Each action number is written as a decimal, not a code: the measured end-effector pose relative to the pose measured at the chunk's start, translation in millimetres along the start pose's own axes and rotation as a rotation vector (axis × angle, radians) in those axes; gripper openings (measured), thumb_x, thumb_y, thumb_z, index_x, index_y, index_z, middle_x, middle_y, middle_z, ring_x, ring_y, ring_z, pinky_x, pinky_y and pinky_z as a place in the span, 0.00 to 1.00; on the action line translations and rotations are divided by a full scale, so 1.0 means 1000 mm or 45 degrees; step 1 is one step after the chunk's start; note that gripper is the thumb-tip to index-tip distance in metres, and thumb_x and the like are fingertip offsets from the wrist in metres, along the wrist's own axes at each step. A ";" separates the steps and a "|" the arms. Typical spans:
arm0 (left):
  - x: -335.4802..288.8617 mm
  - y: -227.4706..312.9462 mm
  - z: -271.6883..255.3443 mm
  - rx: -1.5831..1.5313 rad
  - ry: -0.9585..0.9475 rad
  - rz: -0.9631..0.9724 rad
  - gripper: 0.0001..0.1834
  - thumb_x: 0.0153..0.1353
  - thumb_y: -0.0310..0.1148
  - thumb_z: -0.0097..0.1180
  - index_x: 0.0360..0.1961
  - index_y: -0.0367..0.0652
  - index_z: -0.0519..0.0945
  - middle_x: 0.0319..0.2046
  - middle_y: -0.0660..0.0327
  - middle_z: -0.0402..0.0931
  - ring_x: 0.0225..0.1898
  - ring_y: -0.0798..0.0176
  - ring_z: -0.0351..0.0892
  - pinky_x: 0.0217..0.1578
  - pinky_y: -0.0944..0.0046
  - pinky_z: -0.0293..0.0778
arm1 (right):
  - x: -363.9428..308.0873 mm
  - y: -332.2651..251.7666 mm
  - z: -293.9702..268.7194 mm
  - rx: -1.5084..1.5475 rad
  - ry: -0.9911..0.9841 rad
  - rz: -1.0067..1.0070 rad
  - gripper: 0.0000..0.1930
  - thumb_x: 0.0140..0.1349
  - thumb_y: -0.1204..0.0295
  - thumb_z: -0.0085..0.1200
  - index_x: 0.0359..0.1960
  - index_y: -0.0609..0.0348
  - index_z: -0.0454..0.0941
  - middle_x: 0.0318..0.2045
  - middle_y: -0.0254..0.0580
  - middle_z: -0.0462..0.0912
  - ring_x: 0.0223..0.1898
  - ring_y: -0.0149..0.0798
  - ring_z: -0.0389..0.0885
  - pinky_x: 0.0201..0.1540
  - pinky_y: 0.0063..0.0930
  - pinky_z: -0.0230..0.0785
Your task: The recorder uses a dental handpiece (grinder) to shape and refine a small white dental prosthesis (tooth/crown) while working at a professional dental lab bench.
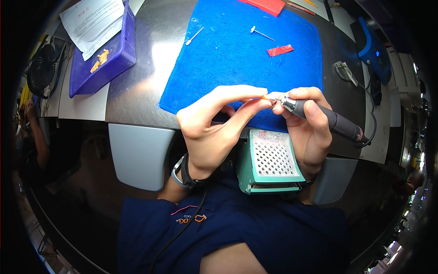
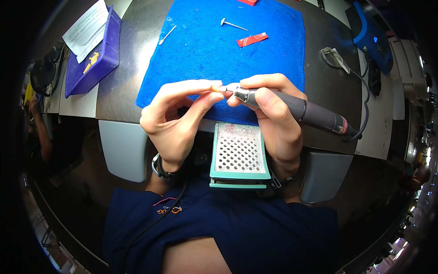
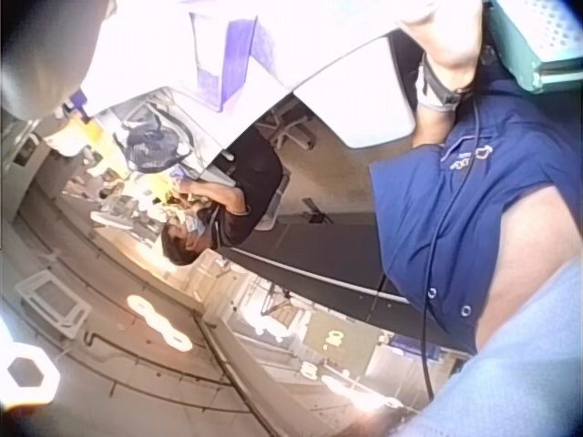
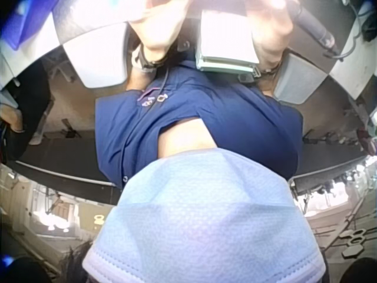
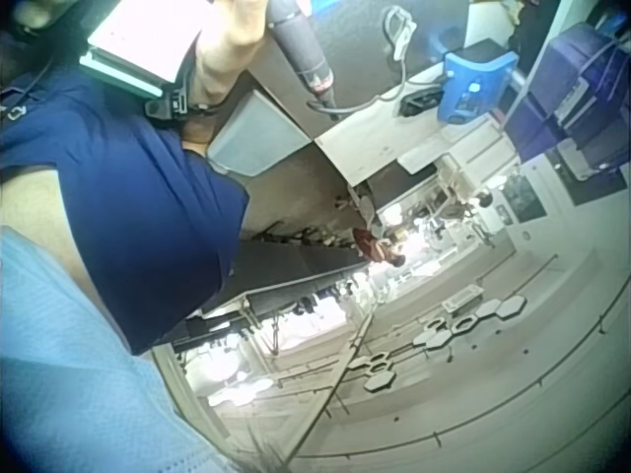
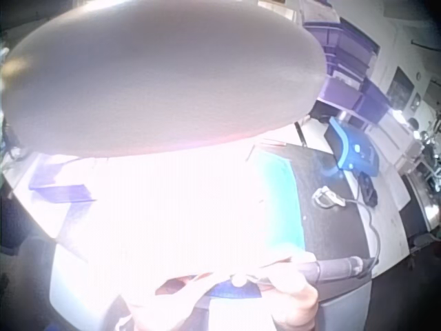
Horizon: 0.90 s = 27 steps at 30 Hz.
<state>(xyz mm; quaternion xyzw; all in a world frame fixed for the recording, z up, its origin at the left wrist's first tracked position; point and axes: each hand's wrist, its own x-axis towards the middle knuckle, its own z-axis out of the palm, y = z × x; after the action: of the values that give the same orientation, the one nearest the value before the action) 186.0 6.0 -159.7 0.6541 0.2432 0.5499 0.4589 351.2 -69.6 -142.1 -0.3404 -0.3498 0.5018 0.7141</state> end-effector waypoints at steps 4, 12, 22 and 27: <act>0.002 0.007 0.000 0.031 -0.093 -0.064 0.13 0.58 0.13 0.65 0.43 0.30 0.80 0.40 0.45 0.86 0.41 0.58 0.89 0.43 0.64 0.85 | 0.001 0.001 0.000 0.020 0.002 0.000 0.15 0.68 0.72 0.48 0.48 0.75 0.75 0.44 0.64 0.83 0.46 0.47 0.84 0.57 0.41 0.76; -0.001 0.000 0.004 -0.085 -0.016 0.005 0.11 0.57 0.14 0.66 0.41 0.31 0.83 0.38 0.49 0.87 0.40 0.60 0.88 0.43 0.65 0.84 | -0.001 0.000 0.001 -0.033 0.022 0.022 0.15 0.68 0.73 0.50 0.49 0.76 0.76 0.45 0.64 0.83 0.46 0.47 0.84 0.57 0.40 0.77; 0.000 0.001 0.002 -0.080 -0.055 -0.005 0.09 0.58 0.13 0.65 0.40 0.30 0.81 0.38 0.45 0.86 0.41 0.57 0.88 0.45 0.62 0.85 | 0.000 0.001 0.000 -0.049 -0.002 -0.004 0.15 0.68 0.73 0.49 0.48 0.76 0.76 0.44 0.63 0.83 0.46 0.47 0.84 0.56 0.39 0.77; 0.001 0.002 0.001 -0.086 -0.057 0.017 0.09 0.58 0.13 0.65 0.38 0.30 0.80 0.39 0.45 0.86 0.40 0.57 0.89 0.45 0.62 0.85 | 0.001 0.001 0.001 -0.054 0.004 0.003 0.15 0.68 0.73 0.49 0.48 0.76 0.76 0.44 0.63 0.83 0.46 0.47 0.84 0.56 0.39 0.77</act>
<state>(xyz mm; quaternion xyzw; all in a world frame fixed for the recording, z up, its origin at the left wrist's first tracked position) 187.1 5.8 -157.1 0.6521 0.2098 0.5459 0.4824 350.6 -68.8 -142.3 -0.3569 -0.3588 0.4946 0.7066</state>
